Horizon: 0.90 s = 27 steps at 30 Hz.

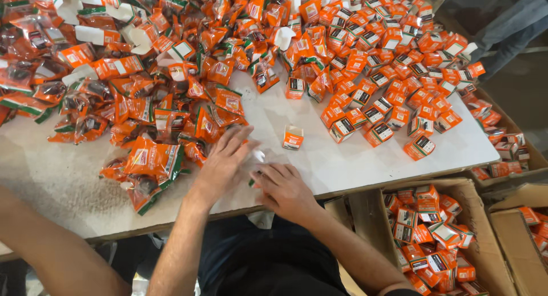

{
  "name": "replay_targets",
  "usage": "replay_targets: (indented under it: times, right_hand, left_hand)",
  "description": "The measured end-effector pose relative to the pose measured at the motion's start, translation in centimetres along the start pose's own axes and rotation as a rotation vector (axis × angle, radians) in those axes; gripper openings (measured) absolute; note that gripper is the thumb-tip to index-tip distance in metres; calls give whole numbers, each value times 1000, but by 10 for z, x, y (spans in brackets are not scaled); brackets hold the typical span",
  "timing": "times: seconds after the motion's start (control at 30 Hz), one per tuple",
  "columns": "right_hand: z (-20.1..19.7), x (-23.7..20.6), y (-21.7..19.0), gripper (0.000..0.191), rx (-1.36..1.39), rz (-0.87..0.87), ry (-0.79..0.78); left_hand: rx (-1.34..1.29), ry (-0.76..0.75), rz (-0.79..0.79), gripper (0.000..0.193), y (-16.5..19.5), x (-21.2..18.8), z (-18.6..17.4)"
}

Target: The person picks small orange packaged products from a pile on the table, folds white paper inserts, places a product into a small orange box, and tosses the closed box into a cardboard box beside the table. They repeat this packing cycle continuously, occasionally reaching across the pile to gather more items.

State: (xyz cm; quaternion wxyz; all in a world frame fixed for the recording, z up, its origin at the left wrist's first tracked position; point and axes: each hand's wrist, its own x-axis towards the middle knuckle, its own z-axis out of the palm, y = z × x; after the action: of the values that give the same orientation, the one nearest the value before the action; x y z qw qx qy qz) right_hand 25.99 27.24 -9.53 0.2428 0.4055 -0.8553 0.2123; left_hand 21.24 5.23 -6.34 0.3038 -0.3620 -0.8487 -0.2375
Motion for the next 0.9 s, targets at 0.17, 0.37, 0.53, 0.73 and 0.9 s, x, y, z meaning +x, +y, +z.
replay_targets:
  times: [0.17, 0.37, 0.53, 0.73, 0.9]
  right_hand:
    - [-6, -7, 0, 45, 72, -58, 16]
    - [10, -23, 10, 15, 378, 340, 205]
    - [16, -12, 10, 7, 462, 526, 287]
    - [7, 11, -3, 27, 458, 621, 159]
    - [-5, 17, 1, 25, 494, 650, 28]
  left_hand:
    - [136, -245, -45, 47, -11, 17, 1]
    - [-190, -4, -331, 56, 25, -29, 5]
    - [-49, 71, -353, 59, 54, -57, 19]
    - [-224, -48, -260, 47, 48, -62, 1]
    - [-155, -58, -261, 25, 50, -68, -3]
